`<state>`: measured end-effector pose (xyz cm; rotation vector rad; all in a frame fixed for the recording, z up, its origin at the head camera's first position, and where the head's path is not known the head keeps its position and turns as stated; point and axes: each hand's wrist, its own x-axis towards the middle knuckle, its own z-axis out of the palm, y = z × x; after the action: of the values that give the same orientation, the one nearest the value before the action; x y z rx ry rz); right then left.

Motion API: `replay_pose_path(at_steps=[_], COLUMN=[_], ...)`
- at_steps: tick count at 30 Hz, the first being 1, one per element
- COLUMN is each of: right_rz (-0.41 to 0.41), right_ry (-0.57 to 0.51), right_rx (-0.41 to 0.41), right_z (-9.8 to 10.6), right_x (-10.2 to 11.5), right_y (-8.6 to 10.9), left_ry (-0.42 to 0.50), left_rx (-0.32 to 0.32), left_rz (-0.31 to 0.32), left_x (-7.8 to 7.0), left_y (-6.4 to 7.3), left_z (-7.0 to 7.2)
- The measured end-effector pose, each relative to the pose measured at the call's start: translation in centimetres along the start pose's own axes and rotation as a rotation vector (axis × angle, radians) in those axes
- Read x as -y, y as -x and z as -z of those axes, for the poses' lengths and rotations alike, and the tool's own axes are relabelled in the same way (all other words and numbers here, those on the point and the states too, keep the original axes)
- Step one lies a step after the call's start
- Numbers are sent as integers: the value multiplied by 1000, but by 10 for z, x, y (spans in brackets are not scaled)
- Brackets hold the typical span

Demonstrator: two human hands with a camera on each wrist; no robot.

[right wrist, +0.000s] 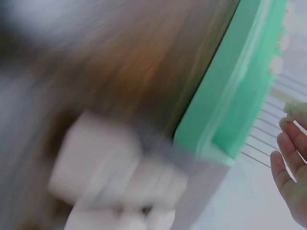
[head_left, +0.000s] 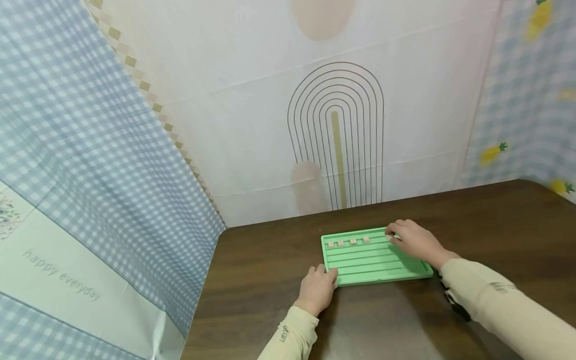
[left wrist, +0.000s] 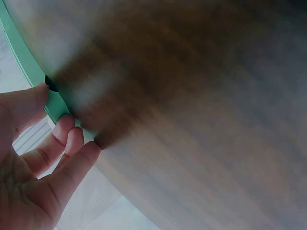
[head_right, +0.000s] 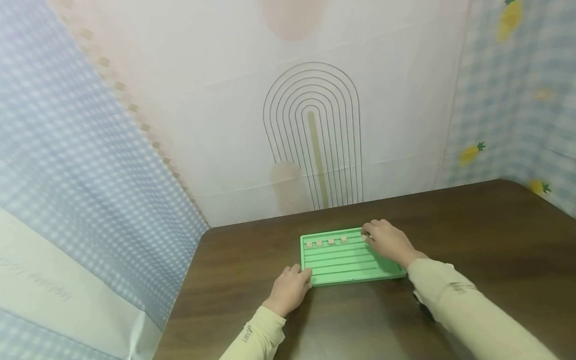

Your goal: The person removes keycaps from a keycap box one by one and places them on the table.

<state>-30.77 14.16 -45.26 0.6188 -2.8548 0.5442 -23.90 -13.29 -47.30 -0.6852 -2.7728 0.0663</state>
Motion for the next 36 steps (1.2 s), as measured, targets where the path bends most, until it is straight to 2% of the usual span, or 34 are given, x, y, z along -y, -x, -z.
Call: replay_pose_path(at_steps=[5,10,14,18,21,24,28,33,36], right_rz=[32,-19,-67,-51,-21,10,20,-57,-125], right_ry=[30,60,82,116,162,213,244,209,150], right_rx=[6,24,24,-7,-59,-104,-109,-56,-9], right_z=[28,46,49,39,27,16,11,14,22], right_x=[-14,-33,-44,-42,-36,-31,-30,-27,-28], right_y=[48,93,123,144,154,154,152,153,150], left_ry=[32,61,75,78,83,89,92,80,68], left_rx=[12,7,7,16,19,19,19,15,10], left_rz=[2,12,6,11,15,16,13,10,2], left_x=[2,6,6,4,1,4,5,5,4], left_y=[-2,-2,-2,-2,-3,-3,-3,-2,-2], left_z=[-3,0,1,1,0,-1,-2,-1,0])
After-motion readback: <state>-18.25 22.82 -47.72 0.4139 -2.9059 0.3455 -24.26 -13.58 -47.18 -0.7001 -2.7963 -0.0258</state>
